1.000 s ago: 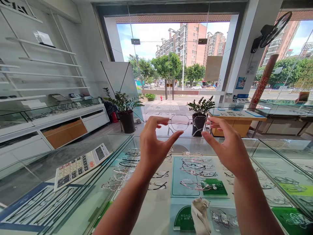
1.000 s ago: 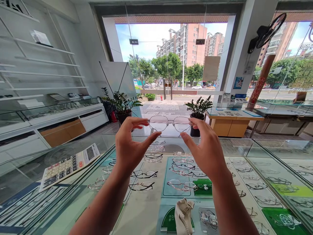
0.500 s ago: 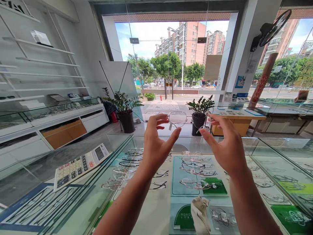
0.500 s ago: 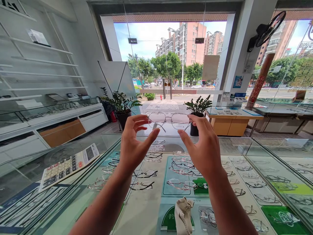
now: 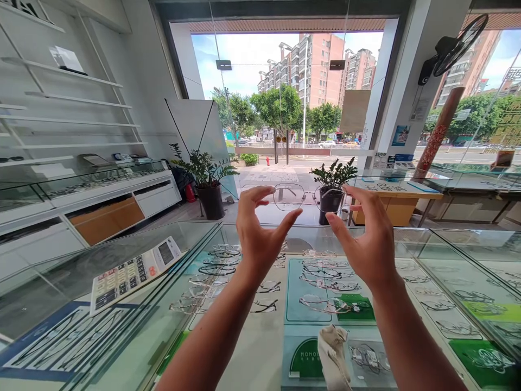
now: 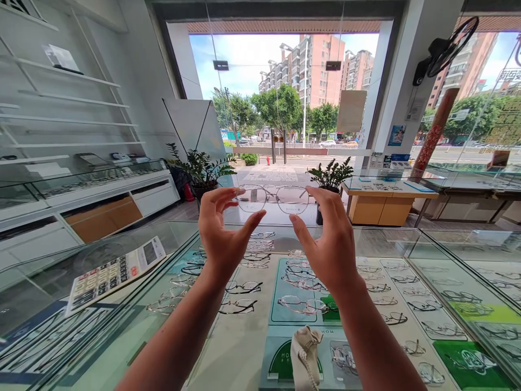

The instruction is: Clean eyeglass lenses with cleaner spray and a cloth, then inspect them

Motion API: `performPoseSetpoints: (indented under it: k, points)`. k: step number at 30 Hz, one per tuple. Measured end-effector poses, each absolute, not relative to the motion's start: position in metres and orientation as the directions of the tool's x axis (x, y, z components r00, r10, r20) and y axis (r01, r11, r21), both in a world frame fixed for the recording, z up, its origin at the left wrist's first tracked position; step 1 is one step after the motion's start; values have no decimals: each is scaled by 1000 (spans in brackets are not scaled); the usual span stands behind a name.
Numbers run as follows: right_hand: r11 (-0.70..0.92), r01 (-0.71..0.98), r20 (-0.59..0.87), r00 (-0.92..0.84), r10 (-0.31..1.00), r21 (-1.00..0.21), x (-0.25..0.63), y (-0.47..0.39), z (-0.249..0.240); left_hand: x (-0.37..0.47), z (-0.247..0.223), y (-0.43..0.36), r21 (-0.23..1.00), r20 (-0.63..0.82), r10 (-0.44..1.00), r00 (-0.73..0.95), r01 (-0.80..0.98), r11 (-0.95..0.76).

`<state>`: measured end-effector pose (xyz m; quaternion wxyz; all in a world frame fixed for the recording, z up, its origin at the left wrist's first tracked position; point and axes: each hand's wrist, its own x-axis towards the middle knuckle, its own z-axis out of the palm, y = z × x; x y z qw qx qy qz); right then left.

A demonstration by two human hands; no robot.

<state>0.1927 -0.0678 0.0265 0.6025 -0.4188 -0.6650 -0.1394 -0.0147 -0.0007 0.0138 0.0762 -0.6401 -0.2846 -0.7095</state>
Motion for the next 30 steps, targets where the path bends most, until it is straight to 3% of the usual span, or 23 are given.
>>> performPoseSetpoints:
  k: [4, 10, 30]
  points:
    - [726, 516, 885, 169, 433, -454, 196, -60, 23, -17, 12, 8, 165, 979, 81, -186, 497, -852]
    - [739, 376, 829, 251, 500, -559, 201, -54, 21, -18, 11, 12, 83, 985, -11, -171, 536, -840]
    - [731, 207, 756, 267, 597, -650, 202, -59, 24, -17, 7, 19, 79, 988, 19, -154, 393, -916]
